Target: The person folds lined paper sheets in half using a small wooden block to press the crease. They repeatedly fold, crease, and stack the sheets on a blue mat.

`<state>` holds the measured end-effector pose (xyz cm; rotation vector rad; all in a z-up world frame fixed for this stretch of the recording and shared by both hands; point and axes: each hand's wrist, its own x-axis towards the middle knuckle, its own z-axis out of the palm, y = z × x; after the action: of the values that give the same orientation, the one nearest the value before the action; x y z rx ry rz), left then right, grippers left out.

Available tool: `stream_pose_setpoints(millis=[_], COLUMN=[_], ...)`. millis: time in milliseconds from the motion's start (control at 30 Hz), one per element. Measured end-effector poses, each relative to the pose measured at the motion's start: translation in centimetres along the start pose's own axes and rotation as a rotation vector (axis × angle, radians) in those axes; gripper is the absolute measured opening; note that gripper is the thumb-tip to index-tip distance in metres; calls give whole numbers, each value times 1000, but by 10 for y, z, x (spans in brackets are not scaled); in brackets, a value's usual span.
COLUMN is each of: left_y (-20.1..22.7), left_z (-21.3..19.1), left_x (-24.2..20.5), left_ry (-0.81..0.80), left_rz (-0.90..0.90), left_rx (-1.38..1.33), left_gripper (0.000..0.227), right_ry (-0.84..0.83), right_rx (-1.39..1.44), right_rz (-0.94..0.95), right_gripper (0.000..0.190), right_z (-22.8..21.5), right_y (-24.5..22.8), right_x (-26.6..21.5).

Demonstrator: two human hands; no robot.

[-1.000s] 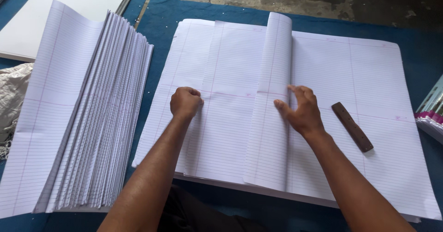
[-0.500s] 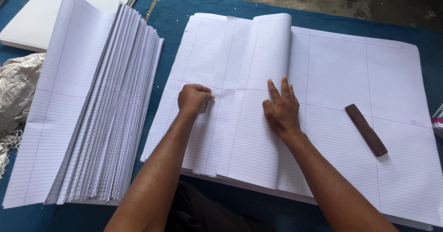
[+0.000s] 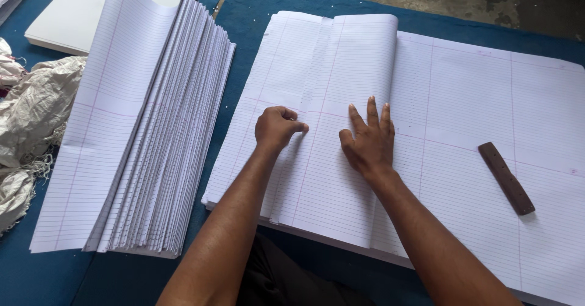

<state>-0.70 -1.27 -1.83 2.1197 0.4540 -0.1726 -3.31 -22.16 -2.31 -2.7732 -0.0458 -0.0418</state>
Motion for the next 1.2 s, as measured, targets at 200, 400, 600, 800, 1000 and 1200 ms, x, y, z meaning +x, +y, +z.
stream_pose_setpoints(millis=[200, 400, 600, 800, 1000, 1200], left_y=[-8, -5, -6, -12, -16, -16], left_z=[5, 4, 4, 4, 5, 4], left_x=[4, 1, 0, 6, 10, 12], left_ry=[24, 25, 24, 9, -4, -6], left_rz=[73, 72, 56, 57, 59, 49], left_rx=[14, 36, -22, -59, -97, -97], left_gripper=[43, 38, 33, 32, 31, 30], right_ry=[59, 34, -65, -73, -57, -60], right_rx=[77, 418, 408, 332, 278, 217], right_rz=[-13, 131, 85, 97, 72, 60], right_gripper=[63, 66, 73, 76, 77, 82], right_z=[6, -15, -15, -7, 1, 7], right_y=[4, 23, 19, 18, 20, 22], right_x=[5, -1, -9, -7, -4, -2])
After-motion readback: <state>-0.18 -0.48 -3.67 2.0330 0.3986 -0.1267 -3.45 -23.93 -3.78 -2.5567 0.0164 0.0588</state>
